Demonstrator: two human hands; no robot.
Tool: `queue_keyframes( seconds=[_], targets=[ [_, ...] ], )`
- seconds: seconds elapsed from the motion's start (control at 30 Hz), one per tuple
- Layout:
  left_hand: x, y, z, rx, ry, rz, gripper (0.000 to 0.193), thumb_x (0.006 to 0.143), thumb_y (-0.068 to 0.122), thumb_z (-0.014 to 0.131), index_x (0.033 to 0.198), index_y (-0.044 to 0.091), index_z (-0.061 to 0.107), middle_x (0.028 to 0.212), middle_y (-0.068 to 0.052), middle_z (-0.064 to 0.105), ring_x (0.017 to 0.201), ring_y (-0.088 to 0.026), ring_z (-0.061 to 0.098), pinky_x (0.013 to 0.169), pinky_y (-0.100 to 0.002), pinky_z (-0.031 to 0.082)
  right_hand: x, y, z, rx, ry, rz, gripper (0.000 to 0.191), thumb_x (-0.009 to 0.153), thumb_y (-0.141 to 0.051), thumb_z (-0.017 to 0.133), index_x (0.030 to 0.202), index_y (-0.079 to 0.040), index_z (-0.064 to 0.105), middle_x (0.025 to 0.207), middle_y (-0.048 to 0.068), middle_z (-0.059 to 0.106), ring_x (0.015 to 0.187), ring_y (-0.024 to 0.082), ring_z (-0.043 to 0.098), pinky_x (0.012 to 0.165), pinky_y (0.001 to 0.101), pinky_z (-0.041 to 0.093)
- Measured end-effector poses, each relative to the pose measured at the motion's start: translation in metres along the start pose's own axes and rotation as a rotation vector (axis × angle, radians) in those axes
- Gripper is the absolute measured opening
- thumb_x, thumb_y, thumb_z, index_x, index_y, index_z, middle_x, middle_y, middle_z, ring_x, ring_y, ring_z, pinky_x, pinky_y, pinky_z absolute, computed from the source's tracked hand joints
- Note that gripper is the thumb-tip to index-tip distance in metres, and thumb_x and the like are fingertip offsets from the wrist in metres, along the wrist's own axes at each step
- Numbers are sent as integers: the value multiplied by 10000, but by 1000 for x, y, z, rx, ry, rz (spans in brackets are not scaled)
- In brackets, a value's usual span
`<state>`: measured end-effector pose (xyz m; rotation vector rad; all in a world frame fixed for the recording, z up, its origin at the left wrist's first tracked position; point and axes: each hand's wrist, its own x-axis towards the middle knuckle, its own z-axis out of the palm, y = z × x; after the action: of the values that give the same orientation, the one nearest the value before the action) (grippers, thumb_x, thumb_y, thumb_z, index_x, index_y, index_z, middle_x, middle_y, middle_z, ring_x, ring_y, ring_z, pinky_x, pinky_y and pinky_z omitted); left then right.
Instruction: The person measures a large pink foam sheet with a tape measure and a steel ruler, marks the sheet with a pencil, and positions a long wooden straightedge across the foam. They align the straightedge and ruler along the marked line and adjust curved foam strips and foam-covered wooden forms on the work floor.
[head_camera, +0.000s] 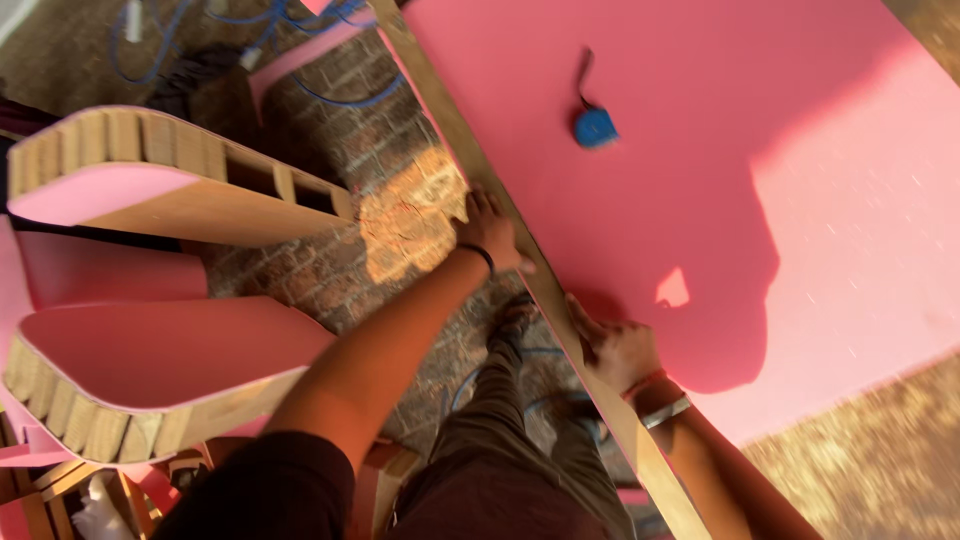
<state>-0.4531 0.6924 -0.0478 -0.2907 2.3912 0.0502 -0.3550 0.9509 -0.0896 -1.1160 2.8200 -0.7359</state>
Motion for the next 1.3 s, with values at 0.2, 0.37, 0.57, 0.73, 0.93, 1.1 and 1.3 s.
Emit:
queue_keyframes(
  seconds=[0.2,0.37,0.57,0.73,0.93,1.1,1.3],
  targets=[
    [-18,23,-6,85,-16,-66,1439,660,691,863,1606,-70,91,1678,-320,-36,1561,-479,-4,1154,-719,303,-176,-11,-50,133,65,53,733,748,-171,703,1464,-145,545,692,49,674,506,240,601,476,375,469],
    [-36,36,2,142,6,-64,1390,690,691,838,1614,-45,106,1682,-315,-46,1563,-482,-1,1180,-693,276,-305,-6,-69,40,-22,73,692,734,-99,705,1416,-130,592,509,27,513,437,200,519,451,374,434],
    [-42,46,3,298,20,13,1271,714,763,779,1556,-85,346,1685,-345,69,1555,-538,-13,1259,-628,175,-434,4,-88,81,-119,122,831,598,-70,699,1414,-151,562,515,30,484,439,206,498,464,366,437],
    [-49,48,1,267,65,35,1335,681,780,792,1551,-113,313,1660,-348,88,1541,-531,-12,1245,-617,180,-494,-7,-119,108,-211,192,803,616,-15,729,1400,-73,565,541,19,592,452,209,562,490,371,493],
    [-54,37,-8,186,107,50,1360,675,782,805,1535,-97,224,1593,-350,19,1486,-488,116,1131,-548,323,-444,-29,-126,72,98,216,641,780,-95,759,1375,26,554,589,79,643,464,193,606,489,364,498],
    [-37,-2,-25,14,191,25,653,935,574,642,1361,84,711,1434,-197,682,1206,-373,684,1011,-504,570,-275,-23,-99,13,243,153,609,851,-144,751,1403,18,552,564,71,606,441,224,550,457,385,434],
    [16,-53,-86,-97,252,-55,1348,729,602,864,1624,48,23,1698,-194,-39,1552,-393,40,1188,-595,278,-35,-20,-74,-39,261,154,547,886,-222,719,1416,-148,605,514,49,581,431,233,568,472,392,464]
  ],
)
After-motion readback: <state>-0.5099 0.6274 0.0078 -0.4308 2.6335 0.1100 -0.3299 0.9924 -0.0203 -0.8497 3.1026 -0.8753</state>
